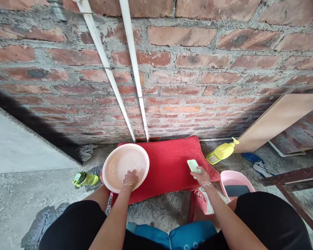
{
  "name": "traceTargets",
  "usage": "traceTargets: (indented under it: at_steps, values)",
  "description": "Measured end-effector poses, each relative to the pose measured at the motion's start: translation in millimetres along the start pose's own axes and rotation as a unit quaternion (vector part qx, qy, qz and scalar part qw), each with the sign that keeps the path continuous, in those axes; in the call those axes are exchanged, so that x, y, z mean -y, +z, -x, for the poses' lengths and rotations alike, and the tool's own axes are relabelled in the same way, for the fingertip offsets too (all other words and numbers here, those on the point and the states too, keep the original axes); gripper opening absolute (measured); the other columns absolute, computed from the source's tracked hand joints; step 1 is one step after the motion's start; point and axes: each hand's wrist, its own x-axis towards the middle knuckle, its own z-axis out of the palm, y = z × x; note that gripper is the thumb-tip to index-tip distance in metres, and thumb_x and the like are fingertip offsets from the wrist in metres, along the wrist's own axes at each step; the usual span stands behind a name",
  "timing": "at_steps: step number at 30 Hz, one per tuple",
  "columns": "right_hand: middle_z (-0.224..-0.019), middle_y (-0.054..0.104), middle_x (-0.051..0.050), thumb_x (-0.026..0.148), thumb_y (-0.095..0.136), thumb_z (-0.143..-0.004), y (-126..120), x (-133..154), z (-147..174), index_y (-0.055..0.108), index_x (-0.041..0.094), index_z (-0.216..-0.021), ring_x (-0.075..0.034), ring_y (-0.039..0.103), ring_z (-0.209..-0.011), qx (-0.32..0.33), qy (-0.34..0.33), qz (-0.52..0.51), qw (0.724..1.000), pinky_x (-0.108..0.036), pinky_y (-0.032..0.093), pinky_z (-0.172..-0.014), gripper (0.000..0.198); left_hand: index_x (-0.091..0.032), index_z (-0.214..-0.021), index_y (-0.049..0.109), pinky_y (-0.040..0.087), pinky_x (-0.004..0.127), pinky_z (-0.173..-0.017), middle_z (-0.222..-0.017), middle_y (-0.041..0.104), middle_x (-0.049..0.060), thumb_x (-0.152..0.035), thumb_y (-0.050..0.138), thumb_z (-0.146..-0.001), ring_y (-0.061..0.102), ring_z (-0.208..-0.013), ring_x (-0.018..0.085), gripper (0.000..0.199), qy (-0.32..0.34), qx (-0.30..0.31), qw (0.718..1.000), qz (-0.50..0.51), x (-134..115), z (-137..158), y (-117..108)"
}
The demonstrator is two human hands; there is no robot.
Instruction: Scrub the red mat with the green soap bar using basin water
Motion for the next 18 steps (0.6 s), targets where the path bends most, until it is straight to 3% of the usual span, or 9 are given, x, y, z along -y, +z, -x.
traceTargets:
  at_steps: [6, 12, 15, 18]
  values:
    - [-0.108, 0.056, -0.002, 0.043, 0.062, -0.068, 51.2, 83.4, 7.8, 0.054, 0.026, -0.113, -0.018, 0.058, -0.096, 0.078, -0.124, 0.031, 0.989, -0.028, 0.043, -0.084, 0.049, -0.028, -0.128, 0.048, 0.045, 0.045, -0.088, -0.129, 0.048, 0.013, -0.028, 0.041, -0.083, 0.051, -0.115, 0.029, 0.046, -0.017, -0.012, 1.0, 0.006, -0.8, -0.4, -4.0]
    - [-0.113, 0.054, -0.003, 0.038, 0.064, -0.069, 94.1, 180.8, 6.6, 0.054, 0.03, -0.117, -0.02, 0.053, -0.101, 0.129, -0.259, 0.164, 0.943, -0.029, 0.036, -0.086, 0.05, -0.034, -0.142, 0.029, 0.04, 0.054, -0.094, -0.151, 0.025, 0.013, -0.031, 0.05, -0.079, 0.032, -0.132, 0.036, 0.066, -0.045, -0.024, 0.998, -0.027, -6.1, -10.4, 1.5]
    - [-0.115, 0.053, -0.005, 0.035, 0.064, -0.069, 106.2, 200.2, 0.3, 0.054, 0.03, -0.117, -0.023, 0.052, -0.101, 0.146, -0.318, 0.218, 0.911, -0.033, 0.033, -0.086, 0.05, -0.034, -0.143, 0.027, 0.039, 0.054, -0.095, -0.152, 0.024, 0.014, -0.033, 0.049, -0.081, 0.029, -0.134, 0.037, 0.066, -0.055, -0.018, 0.997, -0.044, -4.4, -16.1, 4.8]
    - [-0.115, 0.053, -0.005, 0.032, 0.063, -0.069, 92.3, 187.4, -20.8, 0.055, 0.031, -0.118, -0.022, 0.052, -0.1, 0.145, -0.329, 0.248, 0.9, -0.034, 0.032, -0.086, 0.049, -0.034, -0.143, 0.026, 0.038, 0.052, -0.096, -0.151, 0.025, 0.014, -0.036, 0.048, -0.082, 0.03, -0.134, 0.037, 0.065, -0.062, -0.011, 0.997, -0.043, -2.1, -20.5, 8.2]
